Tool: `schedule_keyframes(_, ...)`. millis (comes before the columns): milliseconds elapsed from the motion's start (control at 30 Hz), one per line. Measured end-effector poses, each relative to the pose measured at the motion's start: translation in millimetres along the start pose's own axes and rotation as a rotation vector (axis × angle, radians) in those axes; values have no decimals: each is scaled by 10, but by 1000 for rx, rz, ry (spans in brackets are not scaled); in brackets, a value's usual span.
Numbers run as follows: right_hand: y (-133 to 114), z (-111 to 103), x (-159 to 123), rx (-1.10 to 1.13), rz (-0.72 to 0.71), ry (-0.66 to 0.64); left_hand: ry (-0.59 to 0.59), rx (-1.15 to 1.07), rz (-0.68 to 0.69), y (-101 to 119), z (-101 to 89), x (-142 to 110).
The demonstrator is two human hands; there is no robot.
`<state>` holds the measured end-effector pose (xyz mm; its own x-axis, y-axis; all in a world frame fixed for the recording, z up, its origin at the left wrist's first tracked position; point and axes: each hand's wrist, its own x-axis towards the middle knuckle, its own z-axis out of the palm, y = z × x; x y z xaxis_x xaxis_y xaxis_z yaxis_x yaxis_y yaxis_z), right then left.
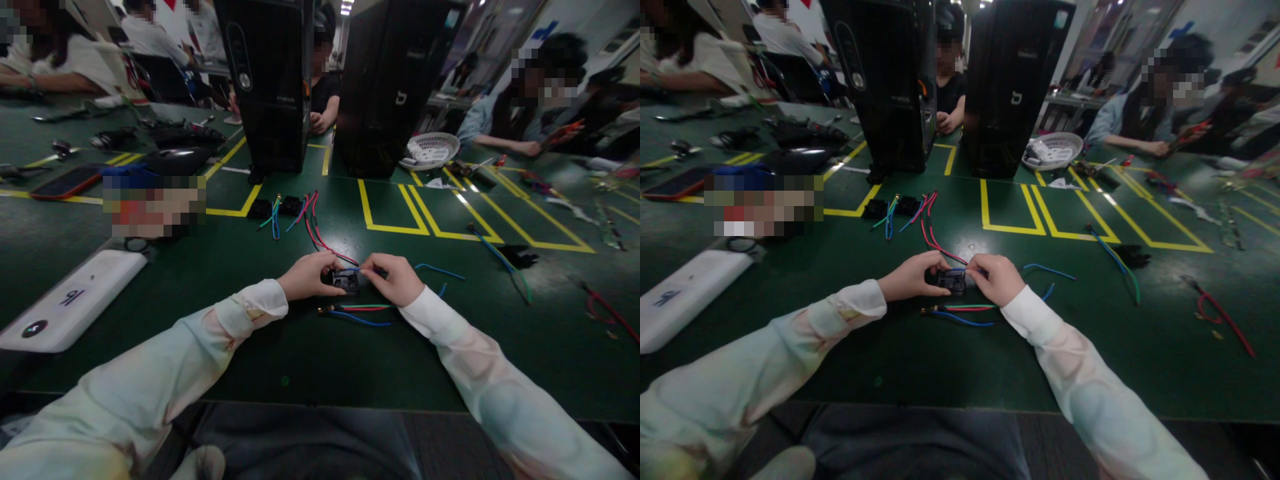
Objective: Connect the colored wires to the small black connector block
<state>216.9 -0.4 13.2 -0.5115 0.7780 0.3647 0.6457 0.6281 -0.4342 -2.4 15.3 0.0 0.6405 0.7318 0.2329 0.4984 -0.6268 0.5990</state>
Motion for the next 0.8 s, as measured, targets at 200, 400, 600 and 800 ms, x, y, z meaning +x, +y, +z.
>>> schedule_keyframes(200, 3, -2, -6, 7, -14, -17, 3, 3, 7, -5, 7, -3)
schedule_keyframes(400, -9, -13, -11, 26, 1, 10, -1, 2, 1, -5, 6, 1)
schedule_keyframes(600, 10, -17, -10, -45, 8, -31, -10, 2, -17, 22, -12, 7)
schedule_keyframes(800, -20, -45, -14, -109, -22, -6, -3, 0, -13, 22, -7, 9)
